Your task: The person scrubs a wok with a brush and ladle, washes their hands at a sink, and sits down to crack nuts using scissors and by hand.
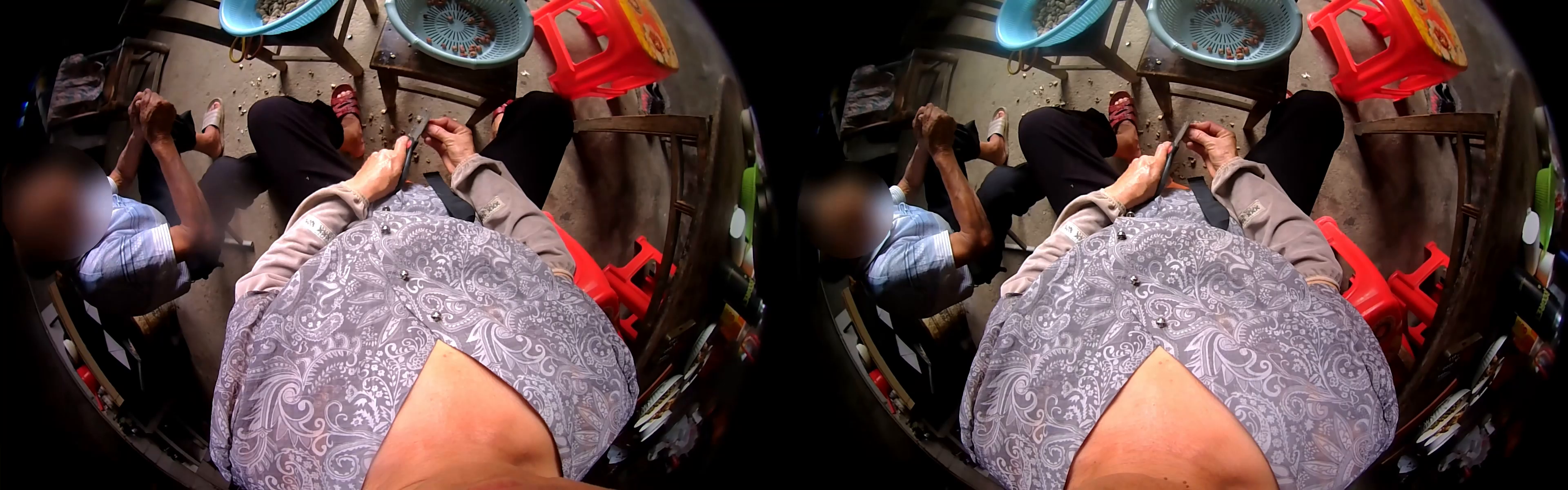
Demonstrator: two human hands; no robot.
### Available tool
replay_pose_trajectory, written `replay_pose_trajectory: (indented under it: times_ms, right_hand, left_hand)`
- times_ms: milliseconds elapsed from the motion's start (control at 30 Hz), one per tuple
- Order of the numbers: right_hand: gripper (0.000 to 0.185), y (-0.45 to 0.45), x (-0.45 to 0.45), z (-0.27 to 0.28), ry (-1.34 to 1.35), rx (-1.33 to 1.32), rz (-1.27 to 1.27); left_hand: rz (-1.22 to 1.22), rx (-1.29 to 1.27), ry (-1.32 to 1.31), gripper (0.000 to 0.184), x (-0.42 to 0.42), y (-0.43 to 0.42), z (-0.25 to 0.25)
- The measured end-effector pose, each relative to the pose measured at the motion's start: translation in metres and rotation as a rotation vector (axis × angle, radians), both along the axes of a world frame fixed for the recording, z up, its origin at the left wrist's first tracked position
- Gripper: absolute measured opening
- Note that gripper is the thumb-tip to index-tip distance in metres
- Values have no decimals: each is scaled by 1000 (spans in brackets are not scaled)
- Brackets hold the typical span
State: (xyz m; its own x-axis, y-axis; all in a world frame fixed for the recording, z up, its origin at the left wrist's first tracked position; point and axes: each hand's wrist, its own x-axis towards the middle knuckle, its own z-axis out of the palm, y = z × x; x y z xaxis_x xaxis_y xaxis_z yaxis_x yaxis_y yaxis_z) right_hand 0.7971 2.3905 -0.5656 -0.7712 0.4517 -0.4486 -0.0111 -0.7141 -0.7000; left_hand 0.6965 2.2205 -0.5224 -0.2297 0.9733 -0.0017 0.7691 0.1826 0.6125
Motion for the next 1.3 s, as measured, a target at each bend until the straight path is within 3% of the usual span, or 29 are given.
replay_pose_trajectory:
  times_ms: [100, 200, 233, 333, 433, 500, 600, 1067, 1167, 1200, 1300]
  right_hand:
    - [10, -2, -5, 8, -32, -23, -41]
    - [11, 3, -9, 7, 12, -159, -71]
    - [11, 4, -9, 6, 25, -195, -73]
    - [10, 6, -7, 6, 71, -280, -64]
    - [10, 7, -10, 14, 132, -311, -38]
    - [10, 7, -10, 17, 160, -324, -38]
    - [13, 8, -9, 20, 188, -306, -16]
    - [12, 19, -6, 10, 153, -220, -75]
    - [12, 19, -6, 9, 112, -203, -80]
    - [11, 19, -6, 11, 82, -198, -79]
    - [11, 18, -6, 6, 89, -195, -96]
  left_hand:
    - [24, 15, -161, 53, 0, 2, -5]
    - [313, 22, -658, 53, 7, 7, -1]
    - [502, -99, -862, 55, 4, 11, 19]
    - [590, -85, -676, 65, -16, 9, 21]
    - [578, -64, -404, 61, -44, 13, 0]
    - [568, -12, -284, 56, -57, 27, 22]
    - [642, -128, -59, 54, -89, 56, 10]
    - [468, -150, 232, 47, -135, 137, -4]
    - [357, -71, 417, 42, -129, 133, -4]
    - [379, 63, 473, 33, -128, 132, -16]
    - [442, 181, 343, 27, -104, 124, 5]
